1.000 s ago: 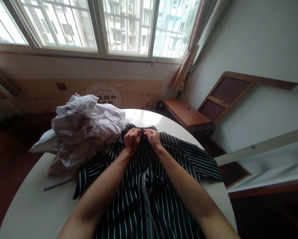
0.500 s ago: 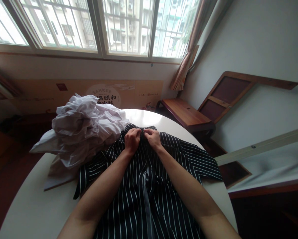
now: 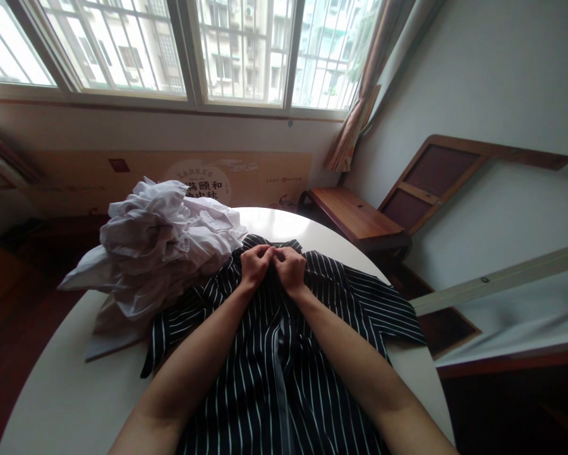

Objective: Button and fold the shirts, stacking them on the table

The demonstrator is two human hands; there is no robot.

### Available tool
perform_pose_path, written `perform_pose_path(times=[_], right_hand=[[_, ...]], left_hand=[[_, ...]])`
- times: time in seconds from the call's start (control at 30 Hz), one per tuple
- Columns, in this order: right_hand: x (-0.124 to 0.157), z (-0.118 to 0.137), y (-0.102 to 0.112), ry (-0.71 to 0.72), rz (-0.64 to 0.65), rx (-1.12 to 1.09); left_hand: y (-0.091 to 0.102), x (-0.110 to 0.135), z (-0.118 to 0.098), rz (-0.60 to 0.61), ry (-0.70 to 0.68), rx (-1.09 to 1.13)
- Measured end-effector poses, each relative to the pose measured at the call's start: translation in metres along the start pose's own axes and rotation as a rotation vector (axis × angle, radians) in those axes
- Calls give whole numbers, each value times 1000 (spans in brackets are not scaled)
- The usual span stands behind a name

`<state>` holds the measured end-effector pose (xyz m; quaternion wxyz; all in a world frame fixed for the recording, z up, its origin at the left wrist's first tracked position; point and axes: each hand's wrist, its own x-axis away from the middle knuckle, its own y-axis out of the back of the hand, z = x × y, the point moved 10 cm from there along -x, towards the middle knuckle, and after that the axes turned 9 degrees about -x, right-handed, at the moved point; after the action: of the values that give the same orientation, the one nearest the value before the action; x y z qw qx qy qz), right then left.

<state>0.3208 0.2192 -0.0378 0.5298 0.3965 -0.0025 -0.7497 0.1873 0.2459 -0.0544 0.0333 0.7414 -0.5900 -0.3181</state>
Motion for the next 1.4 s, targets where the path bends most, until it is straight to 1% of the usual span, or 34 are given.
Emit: perform_pose_path(times=[0.1,0.3,0.47,0.63,0.7,0.83,0.9,0.97,1.1,1.17,1.23,1.3,1.4], right_hand=[[2,6,-3,48,9,31],[3,11,-4,60,5,71],[3,13,-1,58,-18,4],[1,10,2,22,-21,-65],[1,9,2,14,-18,-80],[1,8,1,-10,-15,-66],[0,5,0,-39,-4,-86],[-4,-4,-2,-100,16,-157],[-11,-31,-5,-265,40,-337],[-12,-42,-11,-331,70,-426],[-11,-49,-20,-393,120,-523],[-11,-53,-27,-430,148,-583],[-17,-60,-27,-456,110,-553]], left_hand=[[0,-1,5,-17,30,21],[-4,-5,10,-20,49,67],[-5,-7,16,-16,72,120],[-7,-9,17,-3,73,260],[-7,-9,17,-1,71,261],[-4,-7,14,-21,46,183],[-2,-7,14,-31,41,167],[-2,-7,14,-33,37,180],[-10,-8,14,39,19,287],[-12,-8,14,48,24,296],[-8,-7,13,10,15,212],[-3,-6,8,-37,-23,87],[4,-6,3,-102,-42,-18]])
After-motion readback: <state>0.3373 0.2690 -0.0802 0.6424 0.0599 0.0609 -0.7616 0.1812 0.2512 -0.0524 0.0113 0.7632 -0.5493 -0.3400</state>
